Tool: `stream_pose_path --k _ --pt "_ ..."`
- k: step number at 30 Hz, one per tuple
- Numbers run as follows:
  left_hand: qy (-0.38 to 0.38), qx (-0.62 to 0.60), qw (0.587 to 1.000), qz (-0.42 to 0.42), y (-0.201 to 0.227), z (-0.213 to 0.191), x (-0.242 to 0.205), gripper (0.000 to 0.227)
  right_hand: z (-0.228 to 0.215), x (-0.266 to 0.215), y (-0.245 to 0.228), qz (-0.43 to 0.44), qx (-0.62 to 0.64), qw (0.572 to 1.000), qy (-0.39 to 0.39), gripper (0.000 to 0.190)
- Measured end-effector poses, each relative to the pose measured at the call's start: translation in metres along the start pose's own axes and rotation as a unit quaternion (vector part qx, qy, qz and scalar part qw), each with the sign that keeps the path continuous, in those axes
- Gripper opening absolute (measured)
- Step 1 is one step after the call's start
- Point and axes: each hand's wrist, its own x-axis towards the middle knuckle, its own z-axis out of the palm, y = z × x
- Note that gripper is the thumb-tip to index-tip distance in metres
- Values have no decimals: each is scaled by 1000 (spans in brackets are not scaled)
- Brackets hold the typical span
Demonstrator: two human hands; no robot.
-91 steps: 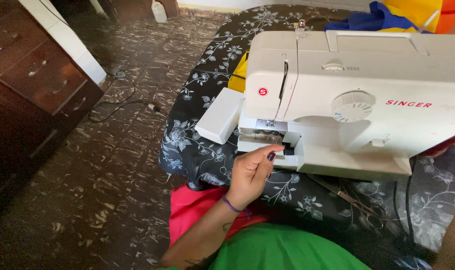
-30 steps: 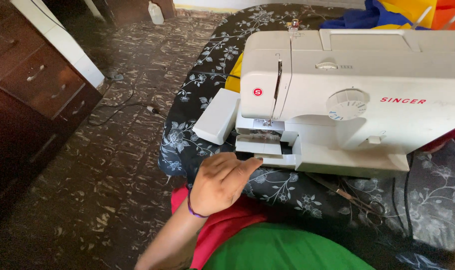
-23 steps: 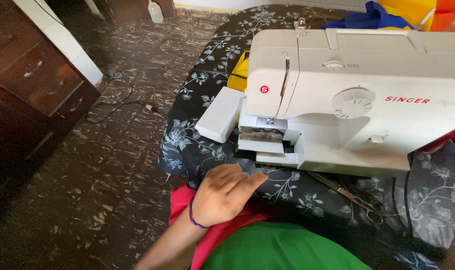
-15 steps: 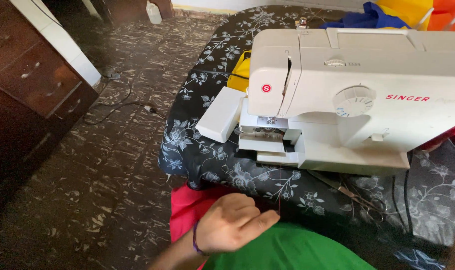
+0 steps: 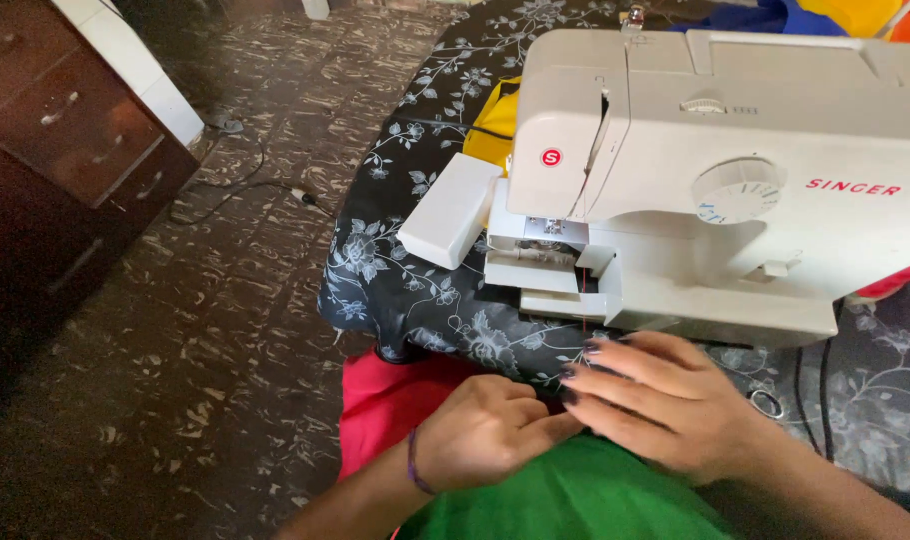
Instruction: The person threads a sewing machine by hand, pulling thread through the tension discs and needle area. They use scissors to cut the thread and adjust the machine's components to complete the threading process.
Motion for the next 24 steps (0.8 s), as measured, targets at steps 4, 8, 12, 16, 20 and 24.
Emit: stream_pose_path --k 4,8,12,16,20,24 --pt "62 -17 994 -89 -10 -18 5 8 35 -6 7 42 181 982 -46 27" --pt "169 -51 972 -153 -37 -22 -4 16 44 -21 6 230 195 953 22 19" --pt "213 -71 957 -183 -44 -16 -8 11 50 -36 4 286 197 938 10 15" --pt "225 -91 949 -202 -43 -9 -4 12 55 -40 -5 360 198 912 17 17" --pt "253 -113 941 -196 -40 -18 9 11 51 -35 -12 411 227 882 36 12" --pt "262 -122 935 -207 -39 -20 8 11 49 -36 -16 430 249 867 43 13"
